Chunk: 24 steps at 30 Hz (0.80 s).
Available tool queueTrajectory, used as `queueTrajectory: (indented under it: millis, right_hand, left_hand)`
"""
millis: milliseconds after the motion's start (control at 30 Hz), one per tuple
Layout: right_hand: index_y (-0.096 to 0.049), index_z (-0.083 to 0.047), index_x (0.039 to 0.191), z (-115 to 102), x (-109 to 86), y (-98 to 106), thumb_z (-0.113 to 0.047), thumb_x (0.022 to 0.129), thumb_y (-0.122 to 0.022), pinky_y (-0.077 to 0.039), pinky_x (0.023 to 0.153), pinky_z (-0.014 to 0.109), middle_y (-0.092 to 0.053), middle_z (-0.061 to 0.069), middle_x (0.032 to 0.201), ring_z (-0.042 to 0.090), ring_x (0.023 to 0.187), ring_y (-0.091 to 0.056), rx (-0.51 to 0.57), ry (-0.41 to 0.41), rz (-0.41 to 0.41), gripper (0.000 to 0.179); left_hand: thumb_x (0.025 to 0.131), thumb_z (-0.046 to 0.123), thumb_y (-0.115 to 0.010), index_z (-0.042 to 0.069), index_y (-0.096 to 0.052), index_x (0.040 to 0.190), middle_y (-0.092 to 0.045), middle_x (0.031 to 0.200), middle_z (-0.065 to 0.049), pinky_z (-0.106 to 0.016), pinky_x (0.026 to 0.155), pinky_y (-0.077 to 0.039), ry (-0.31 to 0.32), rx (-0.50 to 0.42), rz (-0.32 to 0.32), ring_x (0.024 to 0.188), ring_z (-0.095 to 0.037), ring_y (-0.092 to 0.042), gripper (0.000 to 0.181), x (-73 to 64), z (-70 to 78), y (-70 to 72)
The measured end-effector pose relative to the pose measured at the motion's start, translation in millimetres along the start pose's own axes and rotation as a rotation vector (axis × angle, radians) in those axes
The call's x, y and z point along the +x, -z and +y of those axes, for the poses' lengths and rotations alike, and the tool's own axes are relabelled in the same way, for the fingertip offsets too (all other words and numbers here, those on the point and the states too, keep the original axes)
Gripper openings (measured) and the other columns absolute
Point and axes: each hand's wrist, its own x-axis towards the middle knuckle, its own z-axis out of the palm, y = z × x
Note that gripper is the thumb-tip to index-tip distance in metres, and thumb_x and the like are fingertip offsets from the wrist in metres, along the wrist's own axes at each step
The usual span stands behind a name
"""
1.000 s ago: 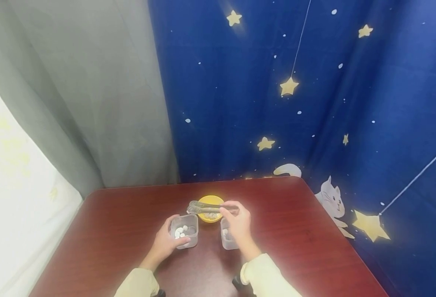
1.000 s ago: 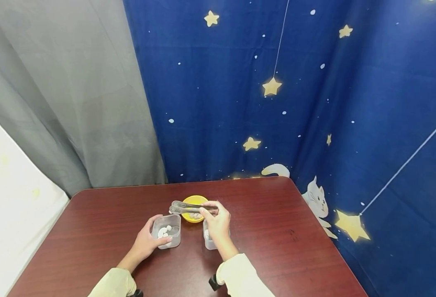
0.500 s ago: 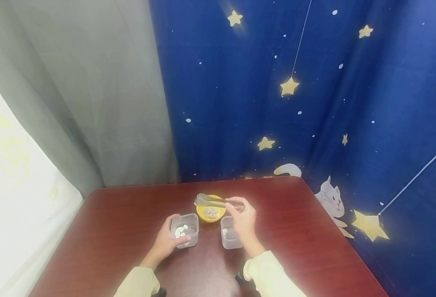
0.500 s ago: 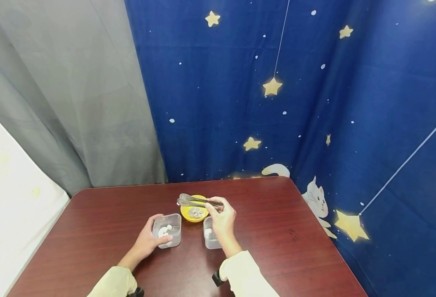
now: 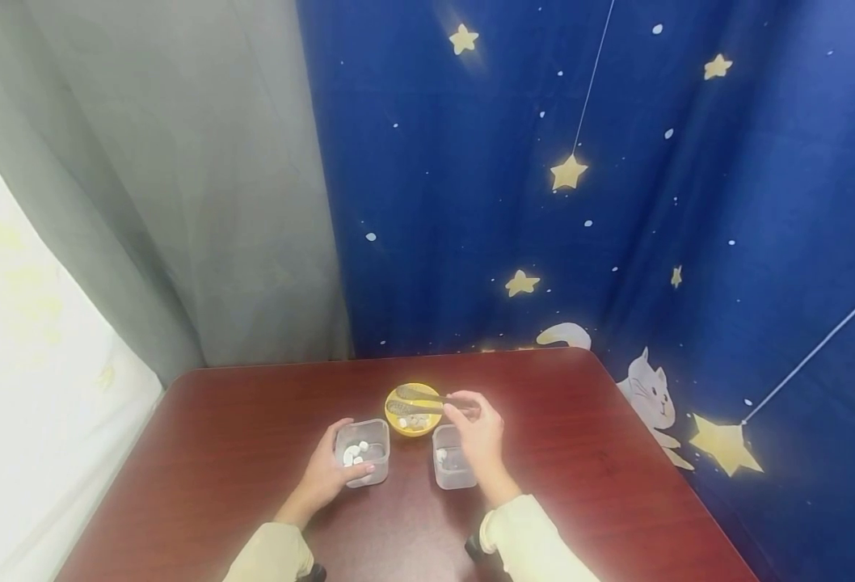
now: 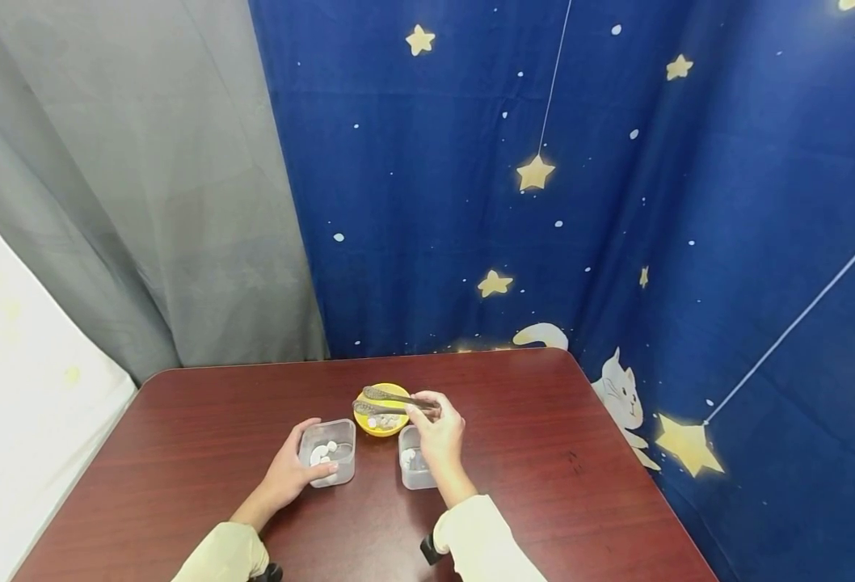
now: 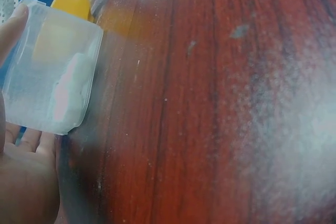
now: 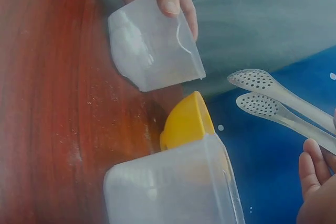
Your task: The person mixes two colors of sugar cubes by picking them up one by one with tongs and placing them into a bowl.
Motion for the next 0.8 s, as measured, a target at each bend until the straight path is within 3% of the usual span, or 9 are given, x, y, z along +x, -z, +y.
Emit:
queueTrajectory:
  millis: [367,533,600,667,800]
  right_hand:
    - [-0.073,-0.007,0.1,-3,-14.6,-10,-0.012,0.078,-0.082,-0.053,0.061,0.026,-0.072,0.008,0.084,0.015,0.073,-0.067,0.039,-0.092,-0.076,0.024]
    - [-0.074,-0.021,0.099,-5,-22.0,-15,-0.027,0.077,-0.083,-0.051,0.06,0.029,-0.069,-0.002,0.073,0.011,0.067,-0.064,-0.11,-0.141,-0.133,0.024]
    - [-0.074,-0.028,0.097,-6,-24.6,-18,-0.033,0.076,-0.082,-0.047,0.059,0.029,-0.068,-0.008,0.07,0.008,0.066,-0.063,-0.203,-0.135,-0.143,0.023]
    - [-0.074,-0.029,0.097,-6,-26.9,-20,-0.033,0.076,-0.082,-0.045,0.056,0.028,-0.068,-0.01,0.069,0.007,0.063,-0.061,-0.226,-0.11,-0.159,0.023]
    - [-0.074,-0.015,0.099,-5,-29.9,-27,-0.019,0.078,-0.082,-0.045,0.052,0.023,-0.07,-0.002,0.072,0.009,0.062,-0.061,-0.104,-0.043,-0.22,0.023]
  left_hand:
    - [0.064,0.018,-0.091,0.011,-0.041,0.139,-0.056,0.122,-0.016,-0.045,0.089,-0.045,-0.021,0.002,-0.011,0.104,-0.032,-0.055,0.091,0.9,-0.8,-0.3]
    - [0.069,0.021,-0.089,0.011,-0.039,0.14,-0.051,0.131,-0.018,-0.049,0.096,-0.04,-0.024,0.015,-0.024,0.114,-0.033,-0.052,0.087,1.9,-4.7,-2.2]
    - [0.07,0.02,-0.088,0.01,-0.038,0.14,-0.05,0.133,-0.018,-0.051,0.099,-0.037,-0.031,0.013,-0.03,0.118,-0.034,-0.05,0.086,1.9,-4.4,-2.0]
    - [0.07,0.019,-0.088,0.01,-0.038,0.14,-0.05,0.134,-0.019,-0.052,0.101,-0.036,-0.03,0.001,-0.035,0.12,-0.034,-0.049,0.087,1.4,-3.3,-1.6]
    - [0.07,0.015,-0.088,0.008,-0.036,0.142,-0.049,0.134,-0.019,-0.052,0.101,-0.036,-0.032,-0.036,-0.043,0.119,-0.034,-0.049,0.089,0.6,-1.7,-1.4]
